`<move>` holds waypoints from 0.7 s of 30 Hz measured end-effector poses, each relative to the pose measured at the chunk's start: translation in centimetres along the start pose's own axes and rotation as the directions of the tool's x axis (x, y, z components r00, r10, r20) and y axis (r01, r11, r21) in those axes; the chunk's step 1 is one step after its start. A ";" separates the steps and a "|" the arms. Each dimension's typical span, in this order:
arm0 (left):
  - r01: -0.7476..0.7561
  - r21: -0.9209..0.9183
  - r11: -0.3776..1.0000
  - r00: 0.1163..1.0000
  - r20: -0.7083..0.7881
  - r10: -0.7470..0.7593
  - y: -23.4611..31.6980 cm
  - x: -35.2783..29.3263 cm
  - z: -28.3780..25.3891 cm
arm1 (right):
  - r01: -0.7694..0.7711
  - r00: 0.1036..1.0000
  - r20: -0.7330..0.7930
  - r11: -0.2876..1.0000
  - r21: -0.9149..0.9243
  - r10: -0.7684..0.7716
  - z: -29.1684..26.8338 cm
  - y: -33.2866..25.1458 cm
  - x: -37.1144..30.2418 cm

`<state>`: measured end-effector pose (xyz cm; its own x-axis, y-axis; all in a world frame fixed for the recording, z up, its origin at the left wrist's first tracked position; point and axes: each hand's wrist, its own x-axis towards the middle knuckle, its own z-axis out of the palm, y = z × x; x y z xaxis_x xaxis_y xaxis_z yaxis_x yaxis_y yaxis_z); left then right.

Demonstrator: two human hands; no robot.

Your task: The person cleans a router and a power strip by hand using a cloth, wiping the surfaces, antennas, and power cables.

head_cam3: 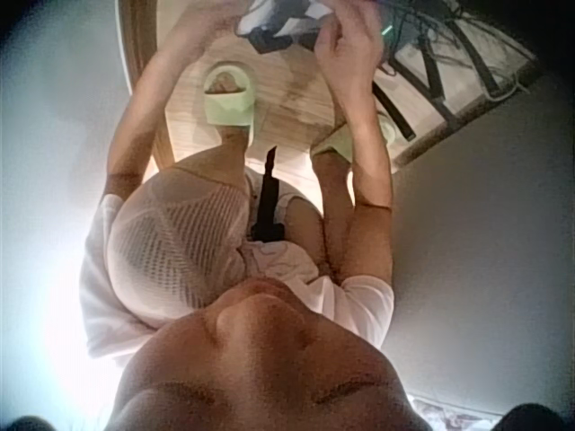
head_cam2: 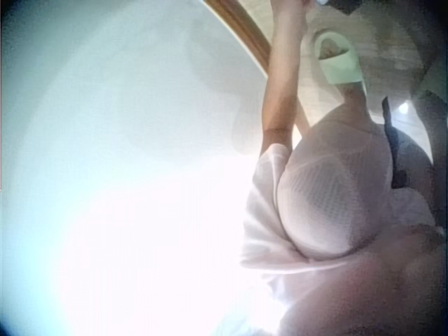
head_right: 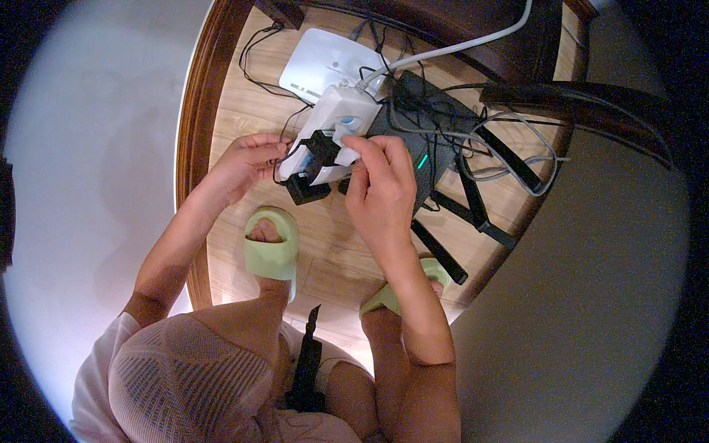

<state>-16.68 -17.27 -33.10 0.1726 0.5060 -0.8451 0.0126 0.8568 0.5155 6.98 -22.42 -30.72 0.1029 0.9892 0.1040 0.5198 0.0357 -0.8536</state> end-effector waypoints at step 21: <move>-0.513 0.000 0.858 0.839 -0.210 0.502 3.4 -3.0 -1.0 | 0.098 0.991 -0.081 0.994 -0.055 -0.103 1.8 -1.5 2.7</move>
<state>-18.13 -15.79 -28.93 -0.0555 0.8753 -0.4804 -0.0781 0.4759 0.8760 4.91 -19.53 -30.09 0.1171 0.9656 0.2320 0.5734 0.1249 -0.8097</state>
